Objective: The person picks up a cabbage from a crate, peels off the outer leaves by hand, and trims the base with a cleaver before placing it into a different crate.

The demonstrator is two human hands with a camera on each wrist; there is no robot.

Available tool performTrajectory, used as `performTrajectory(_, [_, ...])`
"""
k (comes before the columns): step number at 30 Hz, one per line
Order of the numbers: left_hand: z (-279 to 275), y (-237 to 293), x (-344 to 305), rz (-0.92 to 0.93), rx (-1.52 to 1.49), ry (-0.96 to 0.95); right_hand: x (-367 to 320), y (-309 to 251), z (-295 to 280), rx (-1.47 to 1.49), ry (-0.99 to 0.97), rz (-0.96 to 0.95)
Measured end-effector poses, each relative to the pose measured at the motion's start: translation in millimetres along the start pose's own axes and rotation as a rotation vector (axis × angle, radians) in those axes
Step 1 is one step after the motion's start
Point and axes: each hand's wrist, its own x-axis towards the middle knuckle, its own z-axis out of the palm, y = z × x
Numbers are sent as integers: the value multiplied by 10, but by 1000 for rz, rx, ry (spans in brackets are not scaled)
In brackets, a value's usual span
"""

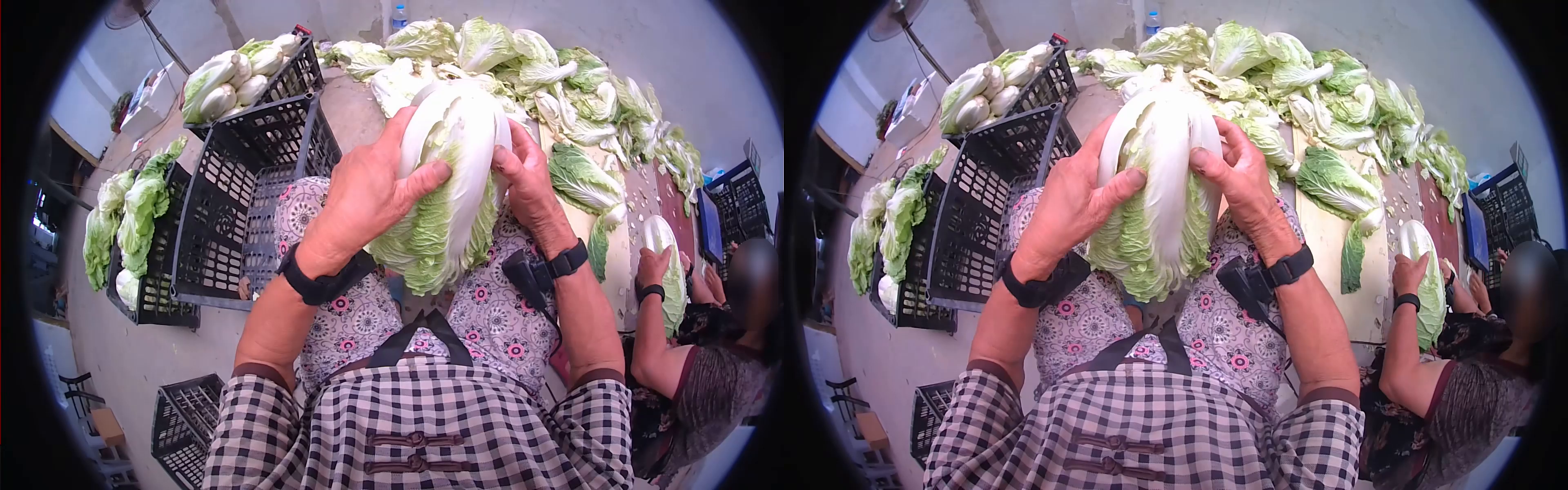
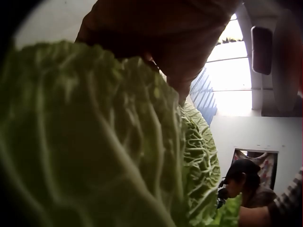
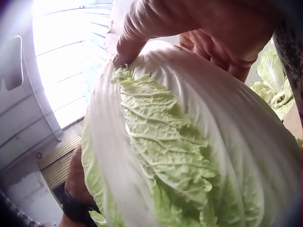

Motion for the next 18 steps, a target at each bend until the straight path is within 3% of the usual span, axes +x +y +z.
performTrajectory(4, [-241,340,39,-286,360,-267,-25,-11,18,10,10,38])
performTrajectory(7, [-51,-152,-29,194,227,30,-17,1,17,29,17,10])
performTrajectory(10, [266,-141,9,115,-660,-69,-2,-9,-5,107,24,-19])
performTrajectory(13, [305,-66,14,-33,-571,-28,-15,-37,-4,181,37,8])
performTrajectory(15, [295,-117,11,-107,-744,-30,-35,-51,-53,214,21,10])
performTrajectory(18, [173,-187,-39,-210,-1113,-68,-46,-144,-146,279,-186,-2])
